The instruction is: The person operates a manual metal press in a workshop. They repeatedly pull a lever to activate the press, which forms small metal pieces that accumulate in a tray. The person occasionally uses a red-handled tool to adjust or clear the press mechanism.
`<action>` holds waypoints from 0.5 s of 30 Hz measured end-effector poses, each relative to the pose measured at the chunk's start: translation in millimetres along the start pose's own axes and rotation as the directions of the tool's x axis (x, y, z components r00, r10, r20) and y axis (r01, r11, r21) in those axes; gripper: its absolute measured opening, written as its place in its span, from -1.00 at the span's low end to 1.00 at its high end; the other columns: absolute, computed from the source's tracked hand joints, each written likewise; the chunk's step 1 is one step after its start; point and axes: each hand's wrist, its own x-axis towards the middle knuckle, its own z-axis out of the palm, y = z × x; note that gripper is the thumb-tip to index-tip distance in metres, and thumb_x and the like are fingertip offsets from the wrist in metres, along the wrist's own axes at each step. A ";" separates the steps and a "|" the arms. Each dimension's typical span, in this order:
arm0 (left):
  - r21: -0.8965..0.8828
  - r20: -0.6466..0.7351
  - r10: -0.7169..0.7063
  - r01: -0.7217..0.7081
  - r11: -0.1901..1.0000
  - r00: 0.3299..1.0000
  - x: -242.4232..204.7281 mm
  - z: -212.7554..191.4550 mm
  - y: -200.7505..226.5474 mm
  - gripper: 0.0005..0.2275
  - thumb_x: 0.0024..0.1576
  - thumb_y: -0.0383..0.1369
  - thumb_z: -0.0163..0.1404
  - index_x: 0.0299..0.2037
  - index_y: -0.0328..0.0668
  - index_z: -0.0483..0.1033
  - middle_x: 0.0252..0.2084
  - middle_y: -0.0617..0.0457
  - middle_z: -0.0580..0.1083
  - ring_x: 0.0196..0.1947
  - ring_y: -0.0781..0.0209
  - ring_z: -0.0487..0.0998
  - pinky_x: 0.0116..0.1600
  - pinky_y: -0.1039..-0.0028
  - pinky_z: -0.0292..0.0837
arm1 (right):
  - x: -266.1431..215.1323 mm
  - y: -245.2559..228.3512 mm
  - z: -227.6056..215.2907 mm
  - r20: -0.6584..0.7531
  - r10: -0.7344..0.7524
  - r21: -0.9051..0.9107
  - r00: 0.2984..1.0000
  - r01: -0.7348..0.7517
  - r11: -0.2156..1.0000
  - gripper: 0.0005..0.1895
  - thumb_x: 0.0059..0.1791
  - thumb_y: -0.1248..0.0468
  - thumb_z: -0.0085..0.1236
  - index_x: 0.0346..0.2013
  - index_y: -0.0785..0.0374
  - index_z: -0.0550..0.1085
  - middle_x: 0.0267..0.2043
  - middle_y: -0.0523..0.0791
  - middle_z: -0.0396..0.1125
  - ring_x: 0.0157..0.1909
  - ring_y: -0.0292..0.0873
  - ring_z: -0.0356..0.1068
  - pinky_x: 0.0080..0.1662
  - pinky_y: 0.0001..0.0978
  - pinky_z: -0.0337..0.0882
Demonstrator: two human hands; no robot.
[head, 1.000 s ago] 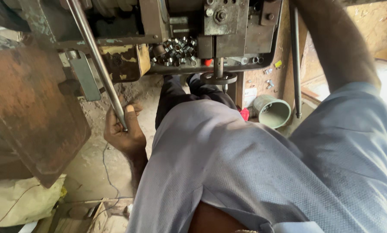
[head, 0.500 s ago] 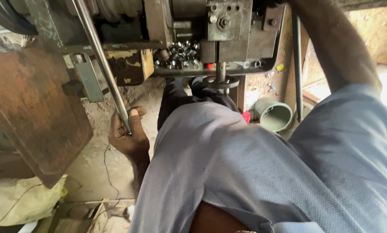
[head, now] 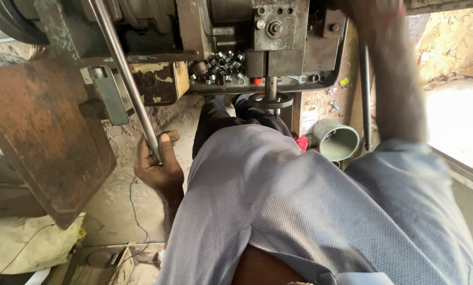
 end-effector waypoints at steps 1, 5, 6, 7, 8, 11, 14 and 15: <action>0.018 -0.001 -0.009 0.010 1.000 1.000 0.4 -0.2 1.6 -0.75 0.29 -0.60 -0.04 0.16 -0.55 0.45 -0.22 -0.13 0.61 -0.22 0.24 0.66 -0.06 0.51 0.60 | -7.8 -4.7 -1.1 -0.011 0.015 0.012 1.000 -0.015 1.000 -0.64 0.20 0.03 0.15 -0.22 0.29 0.41 -0.56 -0.18 0.19 -0.62 -0.25 0.11 -0.51 -0.34 0.13; 0.070 -0.002 -0.034 0.034 0.997 0.999 1.4 0.6 8.2 -0.73 0.27 -0.59 -0.06 0.16 -0.54 0.45 -0.25 -0.12 0.61 -0.24 0.26 0.64 -0.09 0.54 0.57 | -113.7 -35.1 22.9 -0.193 0.176 0.153 0.965 -0.147 0.977 -0.61 0.21 0.00 0.15 -0.23 0.28 0.42 -0.58 -0.20 0.19 -0.64 -0.27 0.10 -0.52 -0.36 0.13; 0.079 -0.001 -0.038 0.038 0.996 0.999 1.7 0.7 8.5 -0.73 0.27 -0.58 -0.06 0.16 -0.53 0.46 -0.25 -0.12 0.61 -0.25 0.26 0.64 -0.10 0.54 0.56 | -142.0 -45.7 41.6 -0.586 -0.227 -0.210 0.778 0.124 0.970 -0.57 0.23 0.07 0.16 -0.03 0.49 0.48 -0.62 -0.18 0.17 -0.60 -0.28 0.02 -0.56 -0.39 0.08; 0.082 -0.002 -0.035 0.035 0.996 0.999 2.9 1.0 8.3 -0.73 0.27 -0.58 -0.05 0.16 -0.54 0.46 -0.25 -0.12 0.60 -0.24 0.26 0.64 -0.09 0.54 0.56 | -187.5 -58.7 55.7 -0.240 0.315 0.531 0.918 -0.147 0.835 -0.64 0.20 0.14 0.04 -0.37 0.32 0.51 -0.61 -0.19 0.24 -0.57 -0.36 0.17 -0.53 -0.36 0.09; 0.086 -0.002 -0.033 0.033 0.996 0.999 3.9 1.2 7.7 -0.74 0.27 -0.58 -0.05 0.15 -0.54 0.46 -0.25 -0.12 0.60 -0.24 0.25 0.64 -0.08 0.53 0.57 | -221.2 -68.7 73.3 -0.193 0.444 0.581 0.875 -0.263 0.770 -0.64 0.16 0.13 0.07 -0.39 0.36 0.42 -0.60 -0.18 0.18 -0.50 -0.35 0.14 -0.47 -0.33 0.11; 0.106 0.010 -0.018 0.017 0.994 1.000 2.1 -0.6 7.0 -0.75 0.27 -0.58 -0.05 0.14 -0.54 0.46 -0.26 -0.11 0.60 -0.25 0.25 0.64 -0.09 0.53 0.56 | -293.4 -63.8 107.4 0.164 0.591 0.569 0.790 -0.565 0.597 -0.52 0.10 0.04 0.17 -0.60 0.28 0.39 -0.67 -0.21 0.16 -0.60 -0.34 0.10 -0.52 -0.30 0.07; 0.155 0.024 0.001 -0.005 0.988 1.000 2.2 -3.0 6.1 -0.75 0.27 -0.58 -0.05 0.13 -0.55 0.46 -0.27 -0.12 0.61 -0.26 0.24 0.64 -0.12 0.54 0.55 | -319.5 -49.4 147.8 0.331 0.719 0.590 0.611 -0.729 0.347 -0.54 0.07 0.00 0.19 -0.51 0.31 0.44 -0.67 -0.27 0.33 -0.60 -0.39 0.30 -0.54 -0.40 0.24; 0.175 0.030 0.006 -0.011 0.984 1.000 2.2 -4.1 5.8 -0.75 0.27 -0.58 -0.05 0.13 -0.55 0.46 -0.27 -0.12 0.61 -0.26 0.24 0.65 -0.13 0.54 0.55 | -320.6 -41.0 161.6 0.368 0.728 0.633 0.578 -0.729 0.259 -0.57 0.09 0.00 0.15 -0.42 0.31 0.39 -0.66 -0.27 0.25 -0.63 -0.37 0.21 -0.57 -0.38 0.17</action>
